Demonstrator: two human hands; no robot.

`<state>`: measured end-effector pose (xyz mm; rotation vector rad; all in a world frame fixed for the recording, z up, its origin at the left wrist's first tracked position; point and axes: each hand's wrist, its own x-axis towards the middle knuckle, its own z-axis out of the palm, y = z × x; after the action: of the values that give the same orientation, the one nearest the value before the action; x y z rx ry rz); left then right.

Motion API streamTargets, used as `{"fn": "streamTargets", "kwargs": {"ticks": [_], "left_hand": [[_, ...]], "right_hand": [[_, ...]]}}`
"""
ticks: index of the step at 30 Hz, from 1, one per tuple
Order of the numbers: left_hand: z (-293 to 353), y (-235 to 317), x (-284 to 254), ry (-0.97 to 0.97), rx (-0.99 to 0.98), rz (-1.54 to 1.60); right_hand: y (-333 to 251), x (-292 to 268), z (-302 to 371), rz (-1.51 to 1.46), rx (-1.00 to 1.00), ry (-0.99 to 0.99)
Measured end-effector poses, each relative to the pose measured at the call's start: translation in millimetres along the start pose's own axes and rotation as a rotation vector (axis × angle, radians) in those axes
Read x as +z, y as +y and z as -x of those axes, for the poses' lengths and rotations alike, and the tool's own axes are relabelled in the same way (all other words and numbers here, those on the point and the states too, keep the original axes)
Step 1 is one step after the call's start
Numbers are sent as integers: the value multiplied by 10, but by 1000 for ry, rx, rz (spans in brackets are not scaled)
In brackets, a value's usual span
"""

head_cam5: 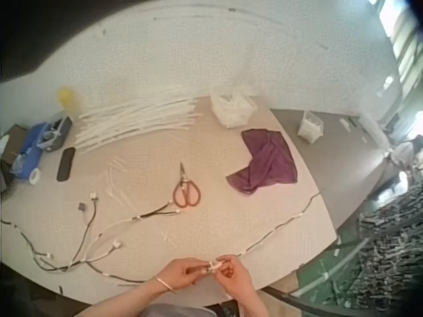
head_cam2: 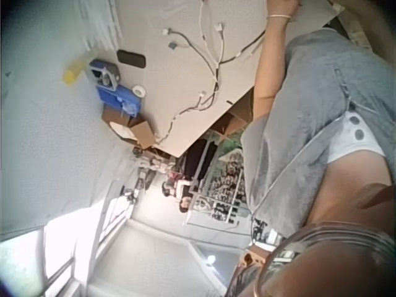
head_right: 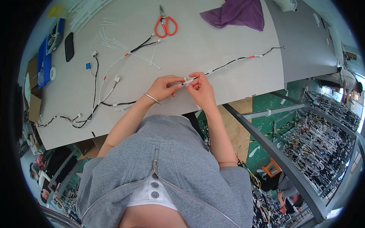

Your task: Assembling and organizing electronic wire harnesses at a production station.

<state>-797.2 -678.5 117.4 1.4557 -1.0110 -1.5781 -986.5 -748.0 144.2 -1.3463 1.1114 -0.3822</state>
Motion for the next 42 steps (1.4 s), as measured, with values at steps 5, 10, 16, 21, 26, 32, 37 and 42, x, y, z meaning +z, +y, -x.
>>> {"fn": "streamTargets", "kwargs": {"ticks": [5, 10, 16, 21, 26, 32, 37, 42], "left_hand": [[20, 3, 36, 66, 152, -233], [39, -56, 74, 94, 306, -431], [14, -86, 33, 25, 83, -275], [-106, -36, -108, -198, -137, -64], [-27, -11, -44, -117, 18, -142], [23, -34, 89, 156, 285, -580], [16, 33, 166, 268, 222, -751], [-25, -94, 296, 475, 457, -887]], "right_hand": [[-18, -9, -62, 10, 31, -10], [5, -27, -113, 124, 39, 7], [-196, -139, -124, 460, -168, -13], [-11, -250, -327, 284, -550, -64], [61, -138, -462, 416, -587, 46], [113, -145, -539, 178, -464, -81], [153, -171, -563, 68, -456, -96], [107, -64, -582, 191, -327, -66]]}}
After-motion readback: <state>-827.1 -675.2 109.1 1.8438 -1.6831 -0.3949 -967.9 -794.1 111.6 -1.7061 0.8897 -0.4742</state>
